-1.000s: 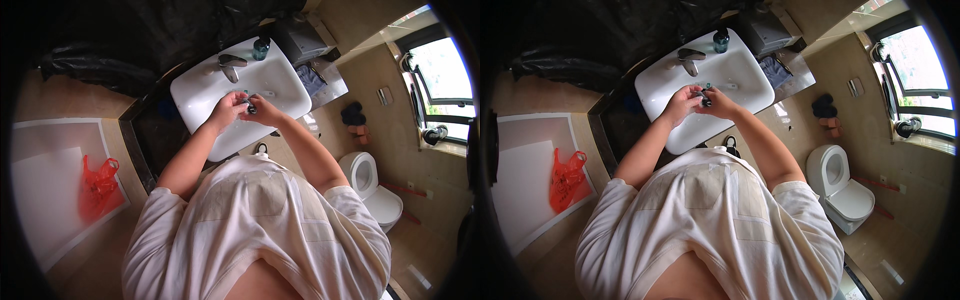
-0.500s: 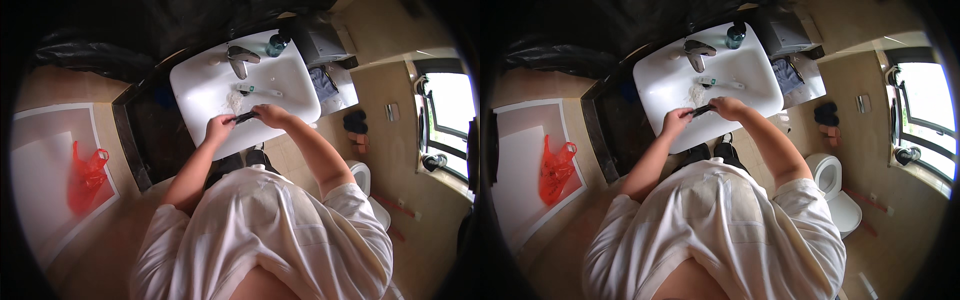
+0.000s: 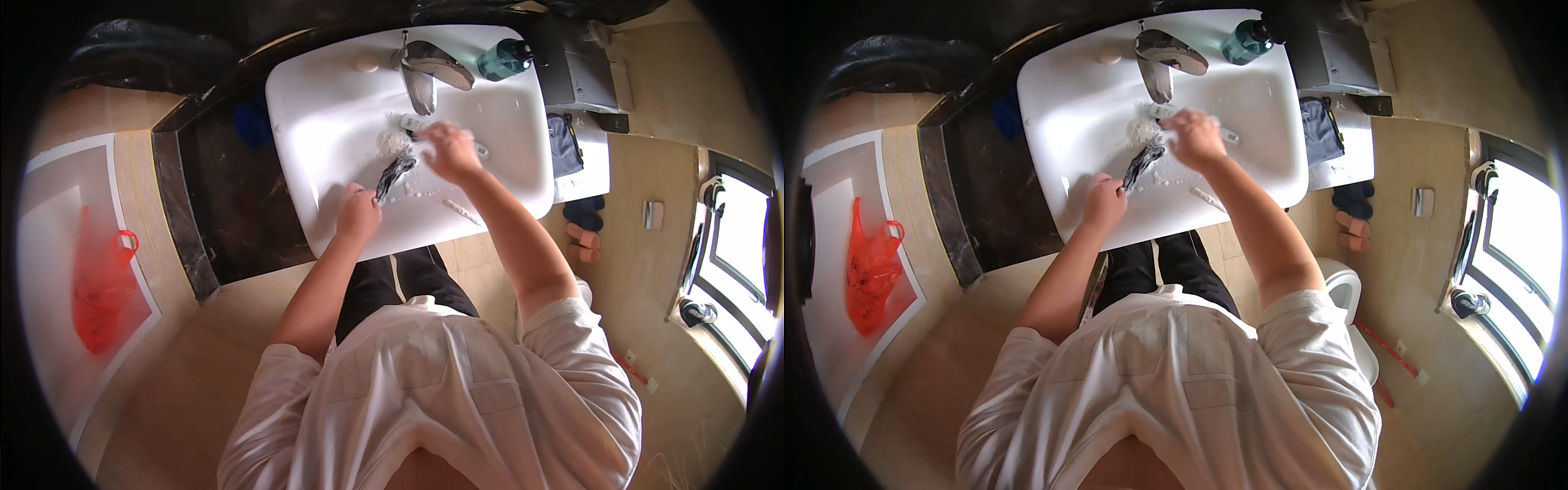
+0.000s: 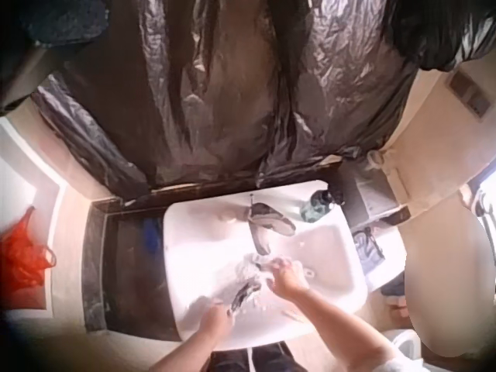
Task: The person washes a black bra in a bathroom sink. They wet the bra, apply soap, and scrub it with a toothbrush. After scrubbing, they rinse the bra under running water and squeeze out excess water.
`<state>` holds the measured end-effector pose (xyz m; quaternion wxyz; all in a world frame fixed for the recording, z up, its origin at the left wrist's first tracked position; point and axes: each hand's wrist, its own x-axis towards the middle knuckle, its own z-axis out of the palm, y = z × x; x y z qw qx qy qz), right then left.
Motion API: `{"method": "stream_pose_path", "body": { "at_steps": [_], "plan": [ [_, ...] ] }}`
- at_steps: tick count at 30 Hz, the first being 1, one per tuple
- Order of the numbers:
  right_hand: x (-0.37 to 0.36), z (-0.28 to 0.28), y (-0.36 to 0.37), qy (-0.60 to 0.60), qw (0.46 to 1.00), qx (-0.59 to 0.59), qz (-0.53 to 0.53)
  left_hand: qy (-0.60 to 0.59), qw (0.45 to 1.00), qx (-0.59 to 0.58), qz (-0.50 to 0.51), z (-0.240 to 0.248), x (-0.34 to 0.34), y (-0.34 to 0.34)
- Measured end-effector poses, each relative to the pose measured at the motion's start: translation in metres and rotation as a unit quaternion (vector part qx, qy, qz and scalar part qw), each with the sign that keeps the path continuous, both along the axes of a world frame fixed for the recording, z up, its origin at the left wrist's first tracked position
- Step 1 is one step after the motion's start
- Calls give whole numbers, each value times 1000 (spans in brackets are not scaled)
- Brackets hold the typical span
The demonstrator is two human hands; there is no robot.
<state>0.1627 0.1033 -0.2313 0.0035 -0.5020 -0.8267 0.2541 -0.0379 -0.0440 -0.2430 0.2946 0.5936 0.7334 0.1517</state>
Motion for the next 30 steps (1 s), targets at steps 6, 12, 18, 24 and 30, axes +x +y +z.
{"method": "stream_pose_path", "body": {
  "at_steps": [6,12,18,24,30],
  "plan": [
    [31,-26,11,-142,987,-67,-21,-30,995,-43,87,16,11,5],
    [-6,28,-23,-81,993,-78,40,-5,998,31,51,7,0,-1],
    [-39,55,-55,-214,915,-259,224,58,998,3,-19,9,-5,3],
    [7,15,21,-234,954,-172,80,88,993,-63,-44,17,0,7],
    [-18,9,-49,-254,909,-292,154,51,998,-31,-16,12,-3,2]
  ]
}}
